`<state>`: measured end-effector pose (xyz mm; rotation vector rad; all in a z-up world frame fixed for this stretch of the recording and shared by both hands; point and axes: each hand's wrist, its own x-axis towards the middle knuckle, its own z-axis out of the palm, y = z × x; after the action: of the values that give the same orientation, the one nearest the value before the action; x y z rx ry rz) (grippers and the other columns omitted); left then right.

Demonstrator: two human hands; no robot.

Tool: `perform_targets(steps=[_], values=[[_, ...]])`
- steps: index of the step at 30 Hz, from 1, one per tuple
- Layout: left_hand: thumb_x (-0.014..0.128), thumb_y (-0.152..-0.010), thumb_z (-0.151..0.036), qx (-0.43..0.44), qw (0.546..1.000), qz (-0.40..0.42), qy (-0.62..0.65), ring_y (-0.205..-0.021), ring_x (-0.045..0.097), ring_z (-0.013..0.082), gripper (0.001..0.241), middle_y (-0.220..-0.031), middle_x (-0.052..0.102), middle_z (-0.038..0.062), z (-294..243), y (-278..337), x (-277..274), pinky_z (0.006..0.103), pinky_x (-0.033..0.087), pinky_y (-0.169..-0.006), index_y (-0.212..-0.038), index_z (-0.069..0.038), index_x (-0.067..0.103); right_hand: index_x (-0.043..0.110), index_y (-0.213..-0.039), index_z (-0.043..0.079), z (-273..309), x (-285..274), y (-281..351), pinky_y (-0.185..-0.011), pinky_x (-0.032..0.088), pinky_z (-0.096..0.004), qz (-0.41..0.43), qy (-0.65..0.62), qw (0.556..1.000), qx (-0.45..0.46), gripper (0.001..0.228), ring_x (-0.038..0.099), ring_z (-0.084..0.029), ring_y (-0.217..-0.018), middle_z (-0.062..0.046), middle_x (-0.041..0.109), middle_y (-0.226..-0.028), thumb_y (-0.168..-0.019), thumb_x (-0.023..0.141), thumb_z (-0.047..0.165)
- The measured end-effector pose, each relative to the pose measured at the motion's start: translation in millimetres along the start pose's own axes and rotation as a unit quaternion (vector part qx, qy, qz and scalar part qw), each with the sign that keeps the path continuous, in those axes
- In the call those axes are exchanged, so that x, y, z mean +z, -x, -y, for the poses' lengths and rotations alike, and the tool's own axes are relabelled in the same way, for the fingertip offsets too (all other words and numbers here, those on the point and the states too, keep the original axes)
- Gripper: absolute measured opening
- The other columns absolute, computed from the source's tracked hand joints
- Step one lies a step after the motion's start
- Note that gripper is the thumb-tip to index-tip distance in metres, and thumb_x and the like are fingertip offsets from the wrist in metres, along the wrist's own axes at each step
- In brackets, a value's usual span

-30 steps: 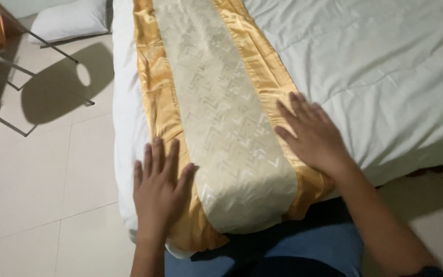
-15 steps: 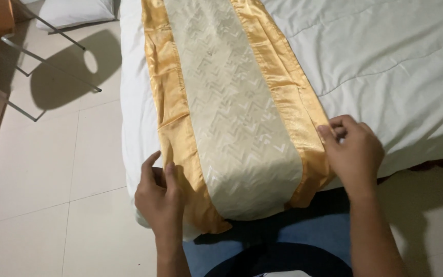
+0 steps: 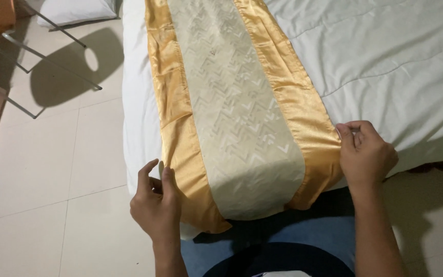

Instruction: The person folds a gold and white decorative runner on a bed, then smooths the white bedsheet and tucks it under the mattress along the sides.

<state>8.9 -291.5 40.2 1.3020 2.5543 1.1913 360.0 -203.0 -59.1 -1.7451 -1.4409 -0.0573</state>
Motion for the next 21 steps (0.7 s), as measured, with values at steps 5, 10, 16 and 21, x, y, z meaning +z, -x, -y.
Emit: perform_targets(steps=[5,10,16,21], values=[[0.075,-0.093,-0.022,-0.022,0.997,0.006,0.071,-0.049,0.062,0.0093,0.027,-0.06,0.068,0.004,-3,7,-7,0.0267,0.043,-0.046,-0.117,-0.009,0.073,0.072,-0.107,0.005,7,-16,2,-0.057,0.043,-0.026,0.041,-0.12,0.987,0.097,0.021,0.062,-0.01,-0.061,-0.005,0.073,-0.078,-0.101,0.08,0.023],[0.08,-0.092,-0.015,-0.082,0.977,0.053,0.19,-0.063,0.061,0.0075,0.021,-0.071,0.072,0.007,41,20,-6,0.0223,0.042,-0.053,-0.101,0.001,0.071,0.064,-0.118,0.002,-2,-29,8,-0.059,0.044,-0.022,0.141,-0.224,0.957,0.115,0.038,0.056,-0.009,-0.066,-0.009,0.07,-0.077,-0.087,0.085,0.009],[0.076,-0.094,-0.01,-0.13,0.93,0.08,0.335,-0.065,0.056,0.009,0.016,-0.079,0.072,0.009,98,28,9,0.0229,0.038,-0.056,-0.105,0.001,0.073,0.059,-0.124,0.007,-29,-21,19,-0.066,0.048,-0.022,0.158,-0.432,0.872,0.164,0.036,0.061,-0.008,-0.073,-0.002,0.068,-0.08,-0.092,0.076,0.007],[0.078,-0.087,-0.008,-0.084,0.936,0.197,0.28,-0.068,0.062,0.006,0.011,-0.075,0.072,0.004,139,40,13,0.0216,0.049,-0.063,-0.092,0.002,0.077,0.06,-0.121,0.006,-18,-24,28,-0.071,0.051,-0.025,0.217,-0.308,0.913,0.159,0.041,0.064,-0.012,-0.079,-0.006,0.067,-0.081,-0.085,0.079,0.005]])
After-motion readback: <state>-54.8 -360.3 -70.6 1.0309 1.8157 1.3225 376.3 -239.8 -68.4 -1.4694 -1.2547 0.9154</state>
